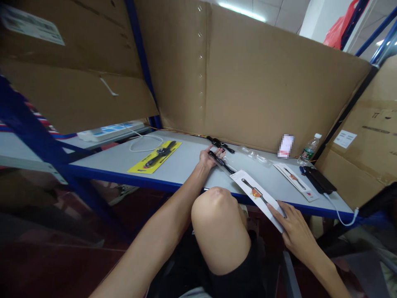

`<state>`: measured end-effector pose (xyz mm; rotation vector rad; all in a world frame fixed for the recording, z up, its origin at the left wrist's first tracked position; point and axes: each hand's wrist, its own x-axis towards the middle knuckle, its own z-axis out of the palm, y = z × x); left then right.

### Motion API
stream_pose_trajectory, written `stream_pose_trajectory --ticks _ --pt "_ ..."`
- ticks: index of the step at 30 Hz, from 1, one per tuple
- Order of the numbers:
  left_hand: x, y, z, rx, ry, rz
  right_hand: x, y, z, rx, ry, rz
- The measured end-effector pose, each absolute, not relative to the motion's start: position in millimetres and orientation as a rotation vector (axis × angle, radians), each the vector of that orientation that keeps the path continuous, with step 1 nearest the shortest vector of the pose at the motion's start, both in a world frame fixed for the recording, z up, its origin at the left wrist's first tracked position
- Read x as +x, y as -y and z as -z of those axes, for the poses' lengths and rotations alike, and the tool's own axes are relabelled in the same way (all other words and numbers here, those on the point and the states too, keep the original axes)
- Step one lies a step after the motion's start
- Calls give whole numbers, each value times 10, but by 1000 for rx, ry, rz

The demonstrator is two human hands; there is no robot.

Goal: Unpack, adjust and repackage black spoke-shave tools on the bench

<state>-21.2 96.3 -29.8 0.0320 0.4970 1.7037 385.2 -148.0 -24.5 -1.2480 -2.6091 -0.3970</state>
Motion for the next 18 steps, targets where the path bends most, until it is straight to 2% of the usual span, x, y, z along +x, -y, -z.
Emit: stream_pose_trajectory --ticks 4,12,18 --pt "-206 -955 288 13 -491 -1710 3726 1590 97 -1284 2654 204" --pt "-235 -941 298 -7 -523 -1677 2871 949 143 -1525 2533 206" --pt "-216 -956 297 4 -508 -1704 3043 922 -196 -1483 2559 -9"
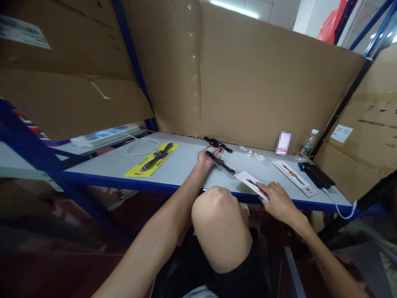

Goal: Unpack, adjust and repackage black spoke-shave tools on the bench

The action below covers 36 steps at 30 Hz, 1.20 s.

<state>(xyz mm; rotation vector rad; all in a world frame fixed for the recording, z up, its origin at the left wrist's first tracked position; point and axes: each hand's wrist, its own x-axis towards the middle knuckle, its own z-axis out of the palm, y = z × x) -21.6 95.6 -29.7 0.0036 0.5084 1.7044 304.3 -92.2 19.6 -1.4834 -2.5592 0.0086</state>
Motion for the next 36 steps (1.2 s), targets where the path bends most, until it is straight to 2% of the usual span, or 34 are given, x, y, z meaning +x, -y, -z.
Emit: stream_pose_trajectory --ticks 5,9,13,16,19,24,31,34,36 --pt "-217 -985 313 2 -514 -1685 3205 776 -383 -1379 2584 -369" --pt "-207 -969 299 26 -512 -1683 3272 560 -534 -1291 2488 -854" --pt "-199 -944 282 45 -509 -1666 3341 341 -634 -1444 2272 -1340" --pt "-200 -941 285 33 -485 -1661 3427 200 -627 -1485 2078 -1500" --pt "-203 -954 296 19 -481 -1664 3525 140 -603 -1443 1973 -1522" --pt "-210 -976 309 41 -499 -1676 3571 279 -570 -1363 2019 -1229" --pt "-216 -988 326 2 -472 -1688 3262 871 -250 -1397 2476 -7" --pt "-219 -993 334 30 -493 -1681 3138 1045 -111 -1496 2479 322" --pt "-222 -997 338 51 -514 -1679 3095 1081 -61 -1508 2484 402"
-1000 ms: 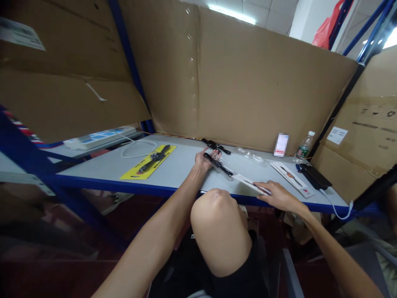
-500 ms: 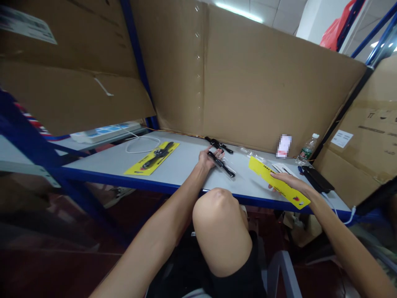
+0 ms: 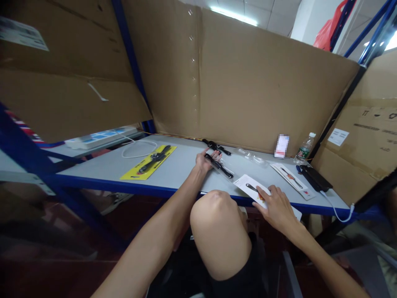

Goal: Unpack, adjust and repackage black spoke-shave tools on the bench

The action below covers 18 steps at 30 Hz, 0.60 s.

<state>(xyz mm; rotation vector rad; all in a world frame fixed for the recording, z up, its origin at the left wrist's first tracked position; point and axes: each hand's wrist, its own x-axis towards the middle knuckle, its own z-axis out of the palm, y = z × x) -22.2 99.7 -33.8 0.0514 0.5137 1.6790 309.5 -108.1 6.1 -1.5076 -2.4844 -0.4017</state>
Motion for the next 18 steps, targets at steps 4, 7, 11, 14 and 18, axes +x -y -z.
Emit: stream_pose_trajectory --ticks 4,7,11,14,18 --pt "-230 -1010 354 75 -524 -1676 3097 1016 -31 -1440 2518 324" --pt "-235 -1029 374 81 -526 -1678 3131 931 -21 -1387 2527 183" --pt "-236 -1054 398 50 -496 -1679 3157 855 -7 -1373 2514 67" --pt "-237 -1058 399 30 -483 -1672 3153 833 -13 -1371 2521 2" --pt "-241 -1040 383 53 -500 -1675 3117 837 -43 -1372 2527 -21"
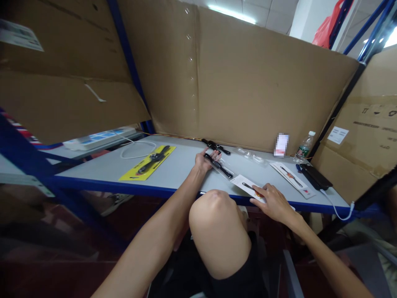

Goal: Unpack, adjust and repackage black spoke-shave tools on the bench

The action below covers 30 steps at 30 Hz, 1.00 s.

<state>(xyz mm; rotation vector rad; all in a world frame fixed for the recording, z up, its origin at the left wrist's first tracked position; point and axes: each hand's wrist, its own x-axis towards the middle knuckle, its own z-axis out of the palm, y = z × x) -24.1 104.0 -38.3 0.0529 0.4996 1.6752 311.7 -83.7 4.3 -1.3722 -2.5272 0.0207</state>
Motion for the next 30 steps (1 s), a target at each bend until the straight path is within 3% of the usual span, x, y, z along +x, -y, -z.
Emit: stream_pose_trajectory --ticks 10,16,19,25,30 --pt "-259 -1045 389 13 -477 -1676 3005 1008 -161 -1541 2592 89" --pt "-245 -1020 368 65 -515 -1679 3076 994 -171 -1425 2547 -167" --pt "-240 -998 360 78 -511 -1680 3120 828 -294 -1348 2508 -481" --pt "-227 -983 349 78 -519 -1678 3329 334 -577 -1378 2059 -1701" --pt "-219 -973 333 62 -503 -1683 3474 181 -520 -1397 1783 -1847"
